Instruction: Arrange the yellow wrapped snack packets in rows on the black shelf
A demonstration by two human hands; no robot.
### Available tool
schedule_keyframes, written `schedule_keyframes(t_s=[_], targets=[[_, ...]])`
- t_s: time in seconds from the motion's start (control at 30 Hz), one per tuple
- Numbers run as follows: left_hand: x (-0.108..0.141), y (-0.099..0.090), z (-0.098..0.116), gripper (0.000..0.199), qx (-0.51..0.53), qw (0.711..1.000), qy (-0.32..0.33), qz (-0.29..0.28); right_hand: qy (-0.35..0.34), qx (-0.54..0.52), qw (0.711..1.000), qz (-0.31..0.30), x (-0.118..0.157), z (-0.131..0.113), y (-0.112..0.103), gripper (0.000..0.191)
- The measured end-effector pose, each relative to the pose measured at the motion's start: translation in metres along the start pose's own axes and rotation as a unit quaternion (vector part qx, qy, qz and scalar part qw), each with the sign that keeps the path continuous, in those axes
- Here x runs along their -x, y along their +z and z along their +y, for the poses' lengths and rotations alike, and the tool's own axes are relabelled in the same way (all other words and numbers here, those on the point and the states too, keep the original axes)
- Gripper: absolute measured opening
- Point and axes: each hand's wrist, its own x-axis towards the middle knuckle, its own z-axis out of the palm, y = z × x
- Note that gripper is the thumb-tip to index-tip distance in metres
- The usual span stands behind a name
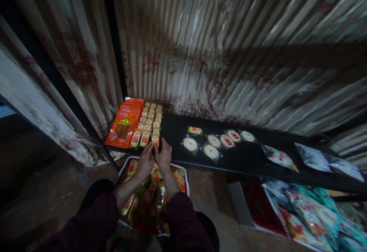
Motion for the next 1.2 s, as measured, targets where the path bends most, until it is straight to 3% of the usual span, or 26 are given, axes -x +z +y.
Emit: schedule_keyframes(t_s=[0.17,0.43,0.57,1.03,1.2], targets=[[-0.004,0.0,-0.001,0.058,0.009,1.0,0.006,0.002,0.028,-0.021,0.998,-0.045,-0.005,0.0,0.006,0.048],[-0.001,-0.006,-0.006,0.058,-0.033,0.999,0.041,0.001,0.026,-0.018,1.0,0.002,-0.002,-0.005,0.012,0.046],[0.004,-0.005,-0.01,0.053,-0.062,0.995,0.075,0.002,0.024,-0.006,1.0,0.001,0.001,-0.005,0.014,0.047],[0.012,-0.01,-0.015,0.048,-0.085,0.991,0.104,-0.02,-0.01,0.005,1.0,0.011,0.01,-0.005,0.011,0.044],[0.019,-0.011,-0.013,0.05,-0.092,0.989,0.114,0.003,-0.013,0.001,0.999,0.03,0.017,-0.005,0.006,0.045]])
